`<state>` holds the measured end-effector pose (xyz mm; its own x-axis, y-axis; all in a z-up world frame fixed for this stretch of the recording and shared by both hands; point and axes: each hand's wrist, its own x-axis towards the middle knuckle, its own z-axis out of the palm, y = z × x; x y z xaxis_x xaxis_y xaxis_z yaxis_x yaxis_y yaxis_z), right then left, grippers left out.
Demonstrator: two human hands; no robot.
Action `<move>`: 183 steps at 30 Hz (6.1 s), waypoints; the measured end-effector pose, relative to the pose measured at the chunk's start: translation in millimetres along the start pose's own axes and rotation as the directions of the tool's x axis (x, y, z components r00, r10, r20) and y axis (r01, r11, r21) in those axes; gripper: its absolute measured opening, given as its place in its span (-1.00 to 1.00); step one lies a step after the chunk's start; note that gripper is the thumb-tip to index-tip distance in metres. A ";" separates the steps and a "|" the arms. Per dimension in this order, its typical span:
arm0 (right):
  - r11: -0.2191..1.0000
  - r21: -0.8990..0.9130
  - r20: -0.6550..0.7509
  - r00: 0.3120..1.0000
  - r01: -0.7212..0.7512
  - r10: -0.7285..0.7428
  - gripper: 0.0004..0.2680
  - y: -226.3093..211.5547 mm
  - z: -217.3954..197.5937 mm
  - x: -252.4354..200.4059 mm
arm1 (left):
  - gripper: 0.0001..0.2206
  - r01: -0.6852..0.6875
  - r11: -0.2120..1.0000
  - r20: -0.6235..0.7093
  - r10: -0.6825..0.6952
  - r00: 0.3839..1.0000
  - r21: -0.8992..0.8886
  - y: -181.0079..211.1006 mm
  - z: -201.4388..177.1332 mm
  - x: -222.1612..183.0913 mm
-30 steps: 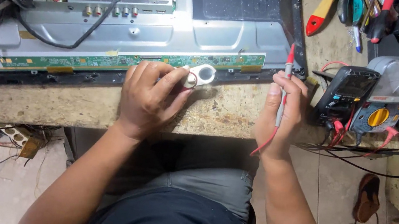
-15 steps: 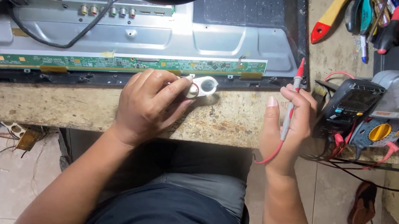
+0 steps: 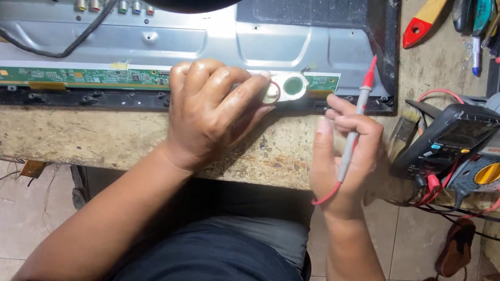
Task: Testing a television circuit board using a multimeter probe and a handheld component
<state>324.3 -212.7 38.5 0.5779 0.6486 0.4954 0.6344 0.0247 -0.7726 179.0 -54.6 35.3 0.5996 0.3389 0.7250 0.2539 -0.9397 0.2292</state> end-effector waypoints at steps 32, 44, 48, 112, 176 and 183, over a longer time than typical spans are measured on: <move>0.994 0.074 0.104 0.992 -0.077 0.069 -0.86 5.6 3.3 -0.1 | -0.92 -0.045 0.973 -0.127 0.016 0.992 -0.227 -5.3 13.7 -10.8; 0.993 0.068 0.089 0.992 -0.095 0.089 -0.88 5.1 3.4 -0.2 | -0.90 -0.048 0.958 -0.133 0.010 0.991 -0.284 -5.3 14.6 -12.4; 0.994 0.064 0.098 0.992 -0.087 0.081 -0.89 5.2 2.3 0.6 | -0.89 -0.041 0.962 -0.143 0.002 0.990 -0.269 -5.3 13.7 -12.0; 1.000 0.012 0.085 0.996 0.011 -0.012 -0.93 6.7 0.1 1.4 | -0.72 0.043 0.988 -0.122 -0.061 0.991 -0.145 -0.5 3.5 -10.0; 0.991 0.080 0.189 0.978 -0.111 0.094 -0.92 -1.8 3.5 -2.0 | -0.71 0.108 0.947 -0.071 -0.135 0.988 -0.301 -5.8 -0.5 -16.8; 0.988 0.093 0.174 0.979 -0.122 0.104 -0.92 0.1 4.7 -2.9 | -0.71 0.114 0.950 -0.063 -0.138 0.988 -0.292 -6.0 -0.2 -17.3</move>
<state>320.3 -211.0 35.1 0.5426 0.7703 0.3350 0.5086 0.0162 -0.8609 167.0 -54.8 21.5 0.5096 0.4614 0.7262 0.0878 -0.8675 0.4896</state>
